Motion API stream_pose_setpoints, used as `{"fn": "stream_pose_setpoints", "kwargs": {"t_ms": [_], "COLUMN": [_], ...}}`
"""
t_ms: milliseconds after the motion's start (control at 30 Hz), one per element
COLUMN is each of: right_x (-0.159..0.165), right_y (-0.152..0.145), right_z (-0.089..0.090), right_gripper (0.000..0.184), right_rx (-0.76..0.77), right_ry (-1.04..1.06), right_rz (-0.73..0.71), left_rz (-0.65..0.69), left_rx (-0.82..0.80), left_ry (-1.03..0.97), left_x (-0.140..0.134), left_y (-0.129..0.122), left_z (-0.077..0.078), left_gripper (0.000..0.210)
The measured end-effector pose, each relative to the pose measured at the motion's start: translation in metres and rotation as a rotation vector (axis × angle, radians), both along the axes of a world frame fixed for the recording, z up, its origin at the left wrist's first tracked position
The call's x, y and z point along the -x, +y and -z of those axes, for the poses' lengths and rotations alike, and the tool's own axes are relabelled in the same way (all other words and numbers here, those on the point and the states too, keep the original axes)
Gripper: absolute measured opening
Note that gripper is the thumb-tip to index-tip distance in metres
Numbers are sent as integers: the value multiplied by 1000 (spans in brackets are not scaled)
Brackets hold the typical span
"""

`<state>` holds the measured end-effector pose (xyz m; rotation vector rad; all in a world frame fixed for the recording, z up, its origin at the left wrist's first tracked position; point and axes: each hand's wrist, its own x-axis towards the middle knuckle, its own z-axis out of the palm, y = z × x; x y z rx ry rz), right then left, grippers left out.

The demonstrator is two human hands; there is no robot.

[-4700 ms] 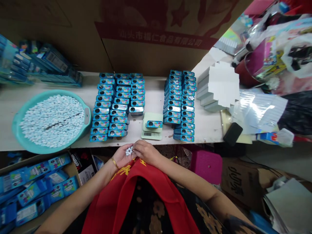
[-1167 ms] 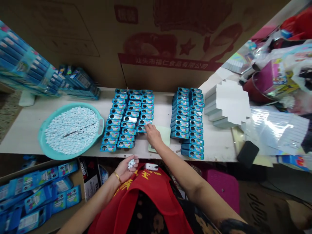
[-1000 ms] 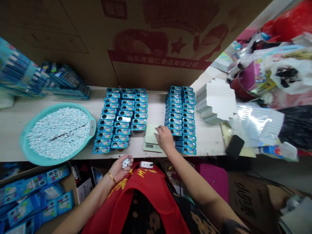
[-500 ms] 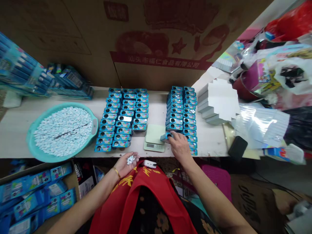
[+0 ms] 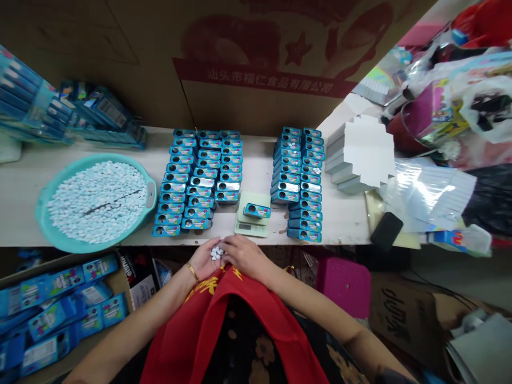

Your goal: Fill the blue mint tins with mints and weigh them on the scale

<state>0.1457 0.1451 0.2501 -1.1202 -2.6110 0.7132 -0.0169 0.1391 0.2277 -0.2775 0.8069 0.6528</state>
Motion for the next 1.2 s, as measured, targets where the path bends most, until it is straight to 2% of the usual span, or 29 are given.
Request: {"fn": "stream_pose_setpoints", "kwargs": {"t_ms": [133,333,700,933,1100,1200], "right_x": [16,14,10,5,-11,-22], "right_y": [-3,-2,-3,-2,3,12], "right_z": [0,2,11,15,12,7], "right_gripper": [21,15,12,11,15,14], "right_rx": [33,27,70,198,243,202], "right_ry": [-79,-73,-56,78,297,367], "right_rz": [-80,-158,-99,-14,200,296], "left_rz": [39,60,90,112,115,107], "left_rx": [4,16,19,8,22,-16], "left_ry": [8,33,15,19,16,-11], "left_x": [-3,-1,-6,-7,-9,-11], "left_y": [-2,-5,-4,-3,3,8], "left_z": [-1,0,4,8,6,6], "left_gripper": [22,19,20,16,15,23]}}
